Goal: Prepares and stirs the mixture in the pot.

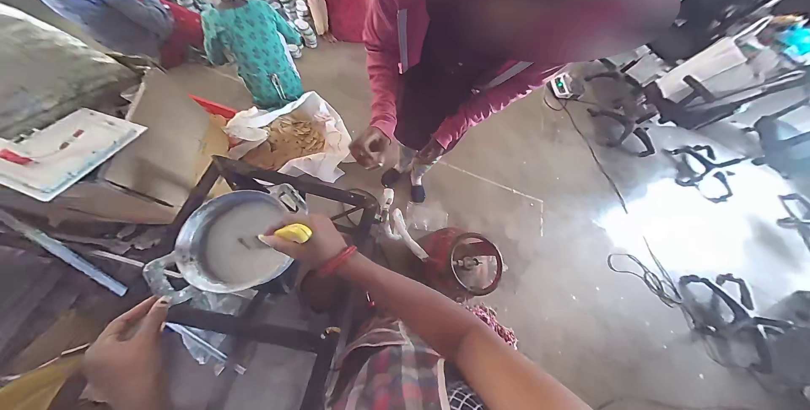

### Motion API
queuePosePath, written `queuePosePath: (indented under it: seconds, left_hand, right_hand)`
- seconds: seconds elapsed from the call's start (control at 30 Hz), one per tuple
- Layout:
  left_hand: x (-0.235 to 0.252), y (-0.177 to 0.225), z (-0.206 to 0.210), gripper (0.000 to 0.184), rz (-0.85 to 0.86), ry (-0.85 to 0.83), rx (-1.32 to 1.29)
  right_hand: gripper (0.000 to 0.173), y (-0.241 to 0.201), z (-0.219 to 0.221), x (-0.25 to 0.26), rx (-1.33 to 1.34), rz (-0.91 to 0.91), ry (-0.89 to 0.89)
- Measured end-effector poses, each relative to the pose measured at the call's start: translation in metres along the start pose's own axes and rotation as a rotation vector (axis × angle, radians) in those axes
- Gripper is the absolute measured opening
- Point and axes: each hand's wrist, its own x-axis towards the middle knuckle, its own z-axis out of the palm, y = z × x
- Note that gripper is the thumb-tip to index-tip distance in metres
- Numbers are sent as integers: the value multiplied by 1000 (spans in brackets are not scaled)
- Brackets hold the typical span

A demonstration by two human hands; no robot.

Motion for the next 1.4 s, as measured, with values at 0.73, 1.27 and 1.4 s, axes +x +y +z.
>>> queuePosePath:
  seconds: [0.73, 1.27, 1.4]
  left_hand:
    - [-3, 12, 4, 29, -95, 48, -63]
    - [2, 5, 4, 30, -102, 23, -99]
    - [1, 6, 4, 31, -108, 22, -111]
  right_hand:
    - [18, 20, -12, 17, 176, 112, 9]
    - [15, 11, -26, 12, 319, 267, 121]
    - [19, 29, -15, 13, 307, 192, 44]
